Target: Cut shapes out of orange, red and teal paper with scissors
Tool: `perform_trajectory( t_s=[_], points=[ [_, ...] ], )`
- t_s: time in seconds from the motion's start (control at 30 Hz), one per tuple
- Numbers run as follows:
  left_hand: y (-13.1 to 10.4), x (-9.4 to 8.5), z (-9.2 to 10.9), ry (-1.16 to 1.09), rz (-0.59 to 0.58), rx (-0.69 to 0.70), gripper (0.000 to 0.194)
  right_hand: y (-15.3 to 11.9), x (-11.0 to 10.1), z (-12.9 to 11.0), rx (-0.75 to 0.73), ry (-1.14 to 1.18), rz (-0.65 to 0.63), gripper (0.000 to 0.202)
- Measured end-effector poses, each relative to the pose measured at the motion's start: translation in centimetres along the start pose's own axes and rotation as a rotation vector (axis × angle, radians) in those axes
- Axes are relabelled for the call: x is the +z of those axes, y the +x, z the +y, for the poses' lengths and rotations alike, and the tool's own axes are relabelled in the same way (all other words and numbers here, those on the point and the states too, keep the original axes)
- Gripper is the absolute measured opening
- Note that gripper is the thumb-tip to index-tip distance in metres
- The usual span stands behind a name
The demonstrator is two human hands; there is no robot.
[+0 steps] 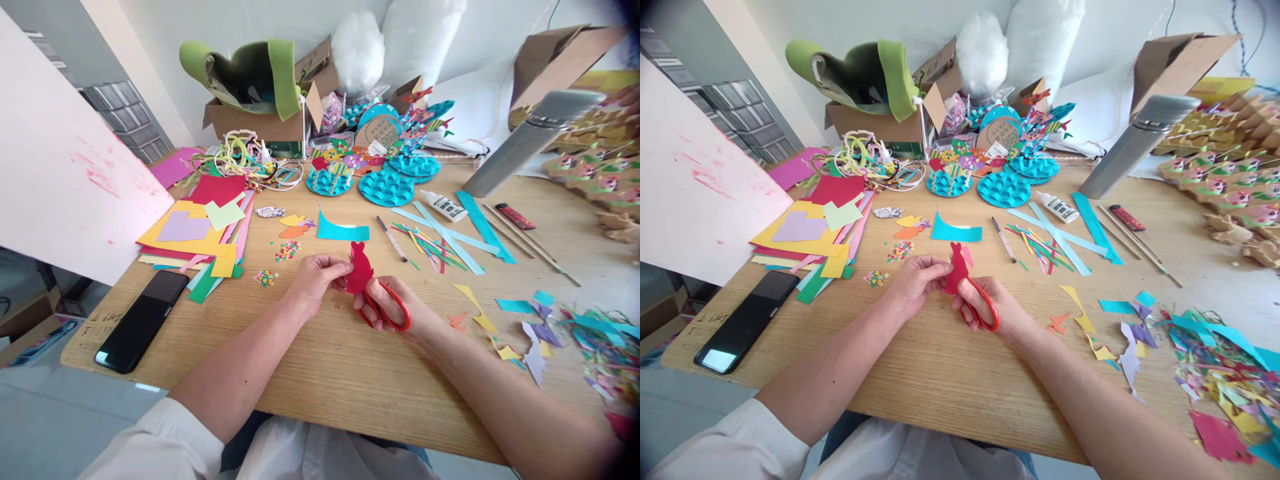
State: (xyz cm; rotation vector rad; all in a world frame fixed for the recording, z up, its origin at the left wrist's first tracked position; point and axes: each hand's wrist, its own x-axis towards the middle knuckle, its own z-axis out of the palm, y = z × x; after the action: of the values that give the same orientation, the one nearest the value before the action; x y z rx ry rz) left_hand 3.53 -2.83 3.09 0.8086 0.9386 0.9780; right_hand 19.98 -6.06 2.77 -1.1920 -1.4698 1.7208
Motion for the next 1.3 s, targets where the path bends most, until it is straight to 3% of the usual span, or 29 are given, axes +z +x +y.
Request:
perform_trajectory(
  t_s=[1.3],
  points=[
    [-0.05,-0.18,0.11,-0.027,-0.013,-0.007,0.021,-0.14,0.1,-0.5,-0.005,-0.091,0.045,0.072]
  ],
)
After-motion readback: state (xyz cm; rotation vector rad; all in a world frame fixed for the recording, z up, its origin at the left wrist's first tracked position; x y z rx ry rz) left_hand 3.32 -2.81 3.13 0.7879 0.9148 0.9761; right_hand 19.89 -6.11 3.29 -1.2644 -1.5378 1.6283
